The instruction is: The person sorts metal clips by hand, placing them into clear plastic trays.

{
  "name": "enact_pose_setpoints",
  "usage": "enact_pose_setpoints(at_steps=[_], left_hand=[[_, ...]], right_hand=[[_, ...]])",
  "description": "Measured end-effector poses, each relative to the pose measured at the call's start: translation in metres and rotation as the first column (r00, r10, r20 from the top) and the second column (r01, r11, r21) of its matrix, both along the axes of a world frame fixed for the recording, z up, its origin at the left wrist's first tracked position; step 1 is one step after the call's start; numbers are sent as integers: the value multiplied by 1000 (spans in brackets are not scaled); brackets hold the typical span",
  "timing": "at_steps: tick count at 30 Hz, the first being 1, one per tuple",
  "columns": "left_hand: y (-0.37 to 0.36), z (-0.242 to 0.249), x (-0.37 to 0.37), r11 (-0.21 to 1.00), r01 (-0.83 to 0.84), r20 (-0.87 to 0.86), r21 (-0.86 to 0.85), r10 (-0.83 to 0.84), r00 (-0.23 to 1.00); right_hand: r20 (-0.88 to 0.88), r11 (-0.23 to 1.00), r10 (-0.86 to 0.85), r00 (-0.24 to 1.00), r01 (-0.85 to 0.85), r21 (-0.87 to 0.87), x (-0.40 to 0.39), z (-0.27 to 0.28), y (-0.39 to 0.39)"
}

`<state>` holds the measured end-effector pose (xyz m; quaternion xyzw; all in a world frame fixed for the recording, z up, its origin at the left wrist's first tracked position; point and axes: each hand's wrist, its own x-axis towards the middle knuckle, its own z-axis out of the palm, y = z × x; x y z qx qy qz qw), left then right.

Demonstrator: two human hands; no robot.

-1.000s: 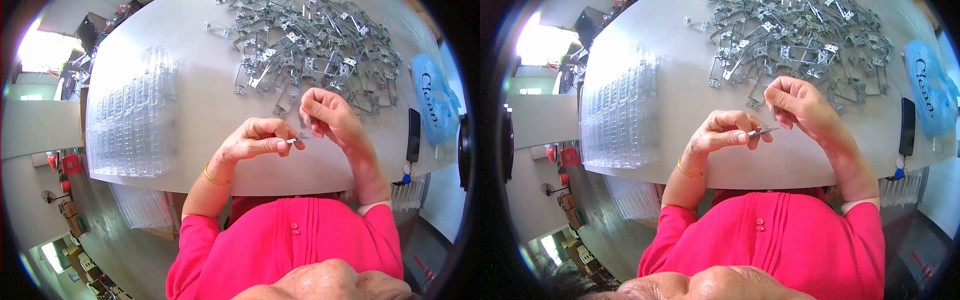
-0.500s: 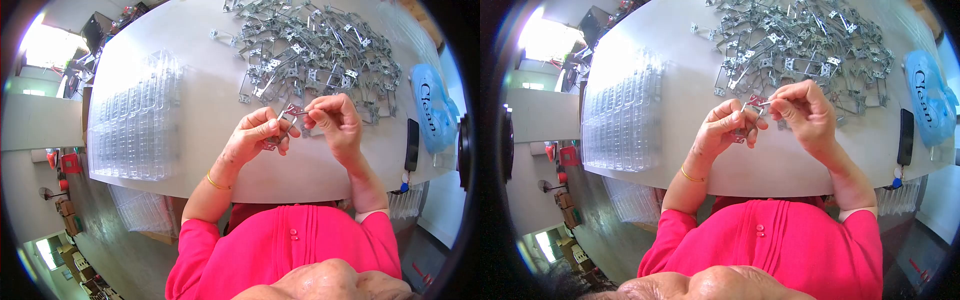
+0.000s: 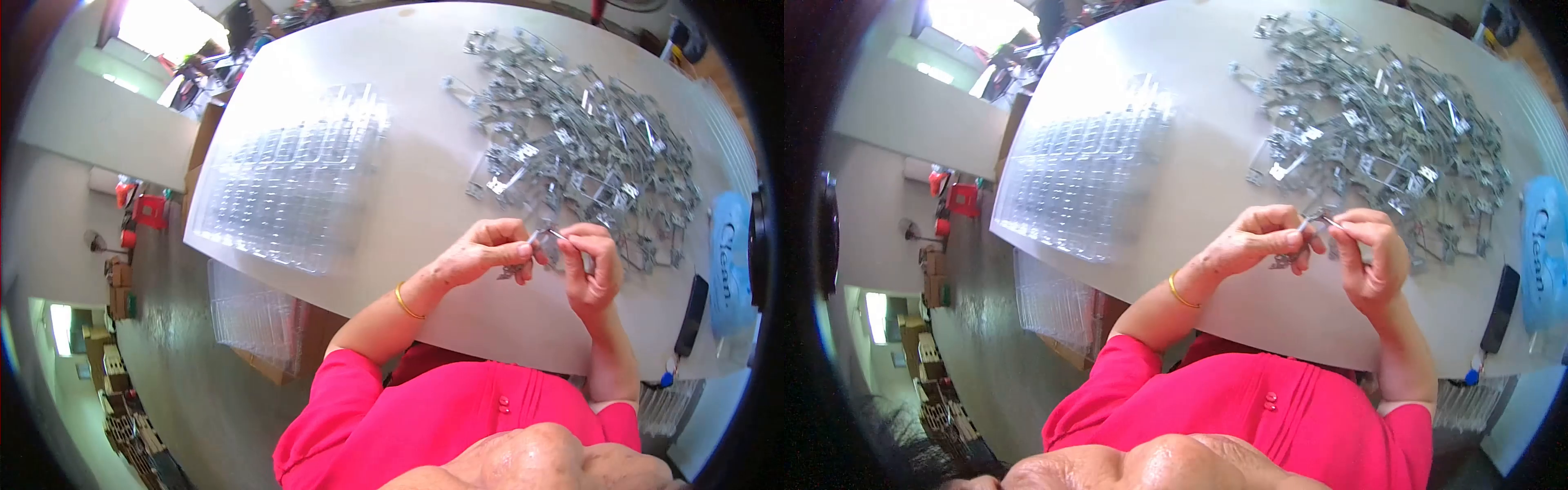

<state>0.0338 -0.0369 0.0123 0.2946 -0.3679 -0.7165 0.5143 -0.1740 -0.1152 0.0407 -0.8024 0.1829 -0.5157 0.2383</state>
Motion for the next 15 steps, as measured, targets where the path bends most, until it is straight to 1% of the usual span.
enact_pose_setpoints(at_steps=[2, 4, 5, 6, 8, 10, 11, 12, 13, 14, 15], left_hand=[[-1, 0, 3, 1000, -13, 16, -25, 13, 1000], [-2, -1, 3, 999, 18, 52, -27, -17, 998], [-2, -2, 1, 999, 14, 31, -34, -13, 999], [-1, -1, 1, 999, 5, 41, -39, -3, 999], [-1, 4, 1, 997, 18, 20, -72, -17, 1000], [1, 3, -1, 994, 3, 6, -110, -2, 1000], [1, 4, 1, 996, 0, 16, -85, 1, 1000], [0, 6, 1, 998, -3, 27, -64, 5, 1000], [0, 5, 1, 999, -38, 18, -30, 38, 999], [0, 5, 2, 998, -38, 28, -44, 39, 999], [0, 4, 2, 997, -58, 45, -42, 60, 997]], right_hand=[[10, 1000, 20, 1000, -20, 6, 1, -4, -1], [14, 999, 27, 1000, -27, 20, -2, -10, 1], [56, 979, 73, 996, -82, 187, -4, -13, 3], [104, 928, 112, 988, -141, 344, -6, -15, 5], [121, 932, 137, 983, -170, 320, -8, -14, 5], [34, 989, 85, 996, -88, 120, -9, -14, 3], [-52, 996, 43, 998, -47, -82, -8, -3, 2], [-41, 994, 46, 998, -50, -95, -7, 1, 2], [-54, 984, 62, 997, -70, -164, -8, 4, 4], [-69, 969, 73, 995, -87, -230, -8, 7, 6], [-62, 976, 83, 995, -93, -195, -5, 12, 8]])
